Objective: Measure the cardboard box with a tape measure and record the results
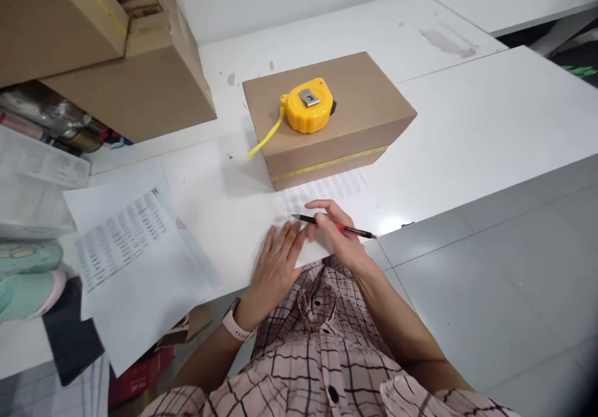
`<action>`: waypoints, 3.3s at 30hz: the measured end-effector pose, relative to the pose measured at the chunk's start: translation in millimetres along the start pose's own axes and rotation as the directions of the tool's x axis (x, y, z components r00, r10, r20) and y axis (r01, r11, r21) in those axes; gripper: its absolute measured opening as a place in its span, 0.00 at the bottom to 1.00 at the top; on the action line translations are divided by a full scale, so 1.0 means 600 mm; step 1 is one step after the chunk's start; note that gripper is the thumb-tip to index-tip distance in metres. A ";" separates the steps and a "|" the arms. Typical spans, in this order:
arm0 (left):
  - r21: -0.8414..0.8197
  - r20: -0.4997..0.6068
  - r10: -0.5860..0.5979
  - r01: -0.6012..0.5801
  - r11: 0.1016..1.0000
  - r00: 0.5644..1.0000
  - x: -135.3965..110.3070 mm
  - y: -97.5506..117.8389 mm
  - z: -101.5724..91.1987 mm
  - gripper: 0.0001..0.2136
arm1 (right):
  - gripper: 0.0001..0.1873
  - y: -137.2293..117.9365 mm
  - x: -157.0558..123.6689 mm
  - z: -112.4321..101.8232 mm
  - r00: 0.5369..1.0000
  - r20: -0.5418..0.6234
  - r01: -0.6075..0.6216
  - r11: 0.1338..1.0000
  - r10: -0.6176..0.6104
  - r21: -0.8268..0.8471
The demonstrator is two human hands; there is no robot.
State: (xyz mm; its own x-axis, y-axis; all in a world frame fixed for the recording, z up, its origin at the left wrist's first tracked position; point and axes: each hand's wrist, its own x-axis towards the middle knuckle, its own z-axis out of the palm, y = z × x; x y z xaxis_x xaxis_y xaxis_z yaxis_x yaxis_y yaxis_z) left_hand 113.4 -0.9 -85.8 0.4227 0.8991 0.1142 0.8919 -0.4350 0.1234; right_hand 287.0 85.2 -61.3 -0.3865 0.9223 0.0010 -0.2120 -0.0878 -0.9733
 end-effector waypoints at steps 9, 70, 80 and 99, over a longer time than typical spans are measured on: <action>-0.091 -0.028 -0.055 0.053 0.994 0.998 -0.007 0.004 0.001 0.29 | 0.16 0.033 0.050 0.021 0.987 -0.158 -0.014 0.952 -0.036 -0.304; -0.120 -0.058 -0.090 0.082 0.989 0.994 -0.007 0.005 0.002 0.30 | 0.15 0.039 0.029 0.024 0.990 -0.139 -0.073 0.874 0.007 -0.481; -0.124 -0.079 -0.088 0.078 0.989 0.993 -0.006 0.005 0.003 0.31 | 0.14 0.035 0.030 0.023 0.985 -0.174 -0.090 0.868 0.004 -0.488; -0.126 -0.084 -0.092 0.081 0.989 0.992 -0.006 0.005 0.001 0.32 | 0.13 0.034 0.031 0.023 0.983 -0.185 -0.099 0.872 0.010 -0.480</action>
State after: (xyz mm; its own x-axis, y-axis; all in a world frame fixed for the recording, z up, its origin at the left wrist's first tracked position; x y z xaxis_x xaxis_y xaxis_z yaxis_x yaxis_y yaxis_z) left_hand 114.6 -5.5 -86.6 0.3237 0.9280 0.1844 0.8959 -0.3633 0.2555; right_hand 263.3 95.2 -77.9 -0.2158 0.9751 -0.0513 0.2843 0.0125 -0.9587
